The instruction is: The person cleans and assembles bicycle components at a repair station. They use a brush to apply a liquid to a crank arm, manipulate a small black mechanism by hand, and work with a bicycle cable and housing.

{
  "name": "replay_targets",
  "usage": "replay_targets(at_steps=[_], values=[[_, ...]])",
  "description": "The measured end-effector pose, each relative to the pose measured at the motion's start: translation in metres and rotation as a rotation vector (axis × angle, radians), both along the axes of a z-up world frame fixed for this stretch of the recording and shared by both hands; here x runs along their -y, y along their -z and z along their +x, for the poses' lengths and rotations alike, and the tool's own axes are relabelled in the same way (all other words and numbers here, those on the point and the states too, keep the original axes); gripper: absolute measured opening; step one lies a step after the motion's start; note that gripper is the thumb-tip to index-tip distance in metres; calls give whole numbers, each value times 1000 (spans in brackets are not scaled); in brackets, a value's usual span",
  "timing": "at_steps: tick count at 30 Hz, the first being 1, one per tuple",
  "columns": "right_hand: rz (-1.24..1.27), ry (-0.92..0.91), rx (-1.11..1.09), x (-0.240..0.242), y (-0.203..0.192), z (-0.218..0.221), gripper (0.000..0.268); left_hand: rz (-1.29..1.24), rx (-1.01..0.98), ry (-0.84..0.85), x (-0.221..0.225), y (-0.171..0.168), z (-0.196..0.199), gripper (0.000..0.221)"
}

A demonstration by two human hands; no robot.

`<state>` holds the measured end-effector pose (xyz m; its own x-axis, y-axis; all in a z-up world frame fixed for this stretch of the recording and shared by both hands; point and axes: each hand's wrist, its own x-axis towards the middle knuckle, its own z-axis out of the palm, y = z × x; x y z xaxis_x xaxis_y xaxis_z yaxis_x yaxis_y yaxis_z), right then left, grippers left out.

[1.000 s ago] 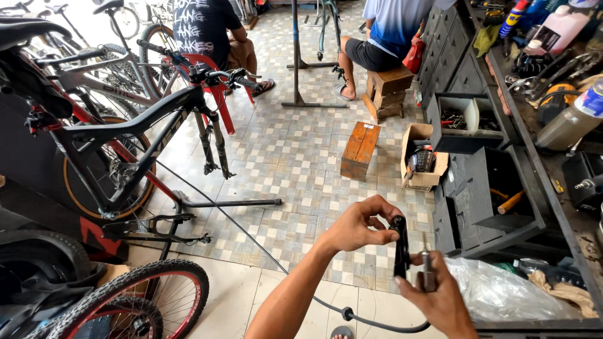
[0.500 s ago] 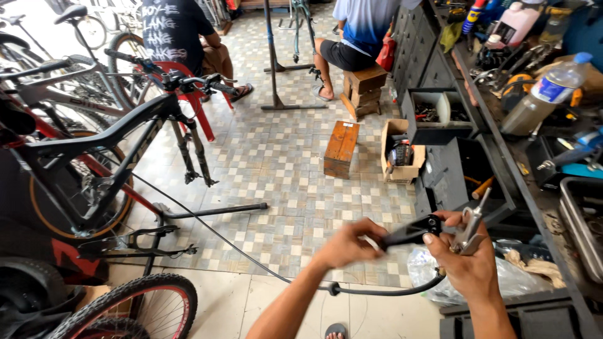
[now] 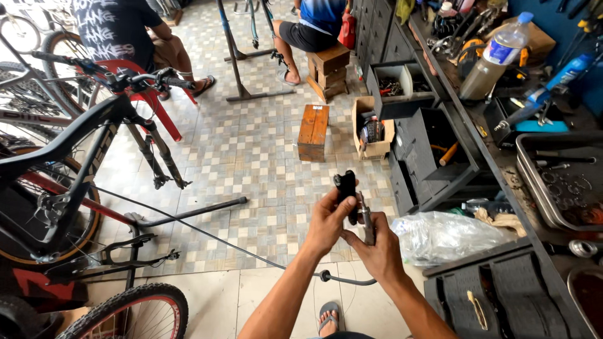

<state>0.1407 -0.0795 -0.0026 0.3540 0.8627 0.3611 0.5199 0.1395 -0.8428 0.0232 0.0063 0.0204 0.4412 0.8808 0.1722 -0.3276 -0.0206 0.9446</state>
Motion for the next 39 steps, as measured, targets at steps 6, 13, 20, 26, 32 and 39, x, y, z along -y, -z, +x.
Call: replay_targets(at_steps=[6,13,20,26,32,39], values=[[-202,-47,-117,0,10,40,39,278,-456,-208,1,-20,-22,39],[-221,-18,69,6,-28,68,63,425,-504,-178,5,-32,-28,59],[-290,-10,127,14,-50,65,65,442,-472,-199,3,-31,-26,62],[-246,-9,92,17,-58,62,55,179,-255,-35,2,-41,-24,48],[-195,-8,237,14,-72,60,60,-7,-220,-27,-8,-30,-24,51],[-748,-187,491,-11,-104,33,51,340,-736,-376,-62,46,-24,59]])
